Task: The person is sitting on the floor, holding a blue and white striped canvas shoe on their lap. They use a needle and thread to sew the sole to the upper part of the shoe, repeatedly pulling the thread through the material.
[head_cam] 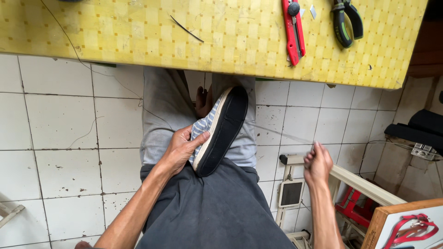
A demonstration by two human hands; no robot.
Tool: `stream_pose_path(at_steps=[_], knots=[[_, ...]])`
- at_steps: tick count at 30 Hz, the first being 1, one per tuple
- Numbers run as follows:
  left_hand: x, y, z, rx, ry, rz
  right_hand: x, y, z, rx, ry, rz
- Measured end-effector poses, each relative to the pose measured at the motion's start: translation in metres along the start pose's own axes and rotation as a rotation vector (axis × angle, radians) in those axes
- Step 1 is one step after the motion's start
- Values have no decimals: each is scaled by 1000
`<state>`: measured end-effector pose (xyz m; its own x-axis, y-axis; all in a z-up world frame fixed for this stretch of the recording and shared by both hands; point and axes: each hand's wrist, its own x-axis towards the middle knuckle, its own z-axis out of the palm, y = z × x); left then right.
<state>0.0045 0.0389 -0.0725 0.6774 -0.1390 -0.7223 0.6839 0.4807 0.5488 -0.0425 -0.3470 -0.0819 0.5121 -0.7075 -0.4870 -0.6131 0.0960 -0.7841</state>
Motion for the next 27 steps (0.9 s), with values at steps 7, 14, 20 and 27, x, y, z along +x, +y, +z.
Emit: stream_pose_path(at_steps=[7, 14, 20, 27], knots=[[3, 2, -10, 139, -140, -79, 28, 85, -189, -52, 444, 446], [3, -4, -5, 171, -169, -169, 24, 177, -271, -671, 572, 458], [-16, 9, 6, 596, -87, 65, -20, 74, -61, -950, -265, 27], [-51, 52, 20, 918, -105, 649, -100, -94, 114, -572, -778, -418]])
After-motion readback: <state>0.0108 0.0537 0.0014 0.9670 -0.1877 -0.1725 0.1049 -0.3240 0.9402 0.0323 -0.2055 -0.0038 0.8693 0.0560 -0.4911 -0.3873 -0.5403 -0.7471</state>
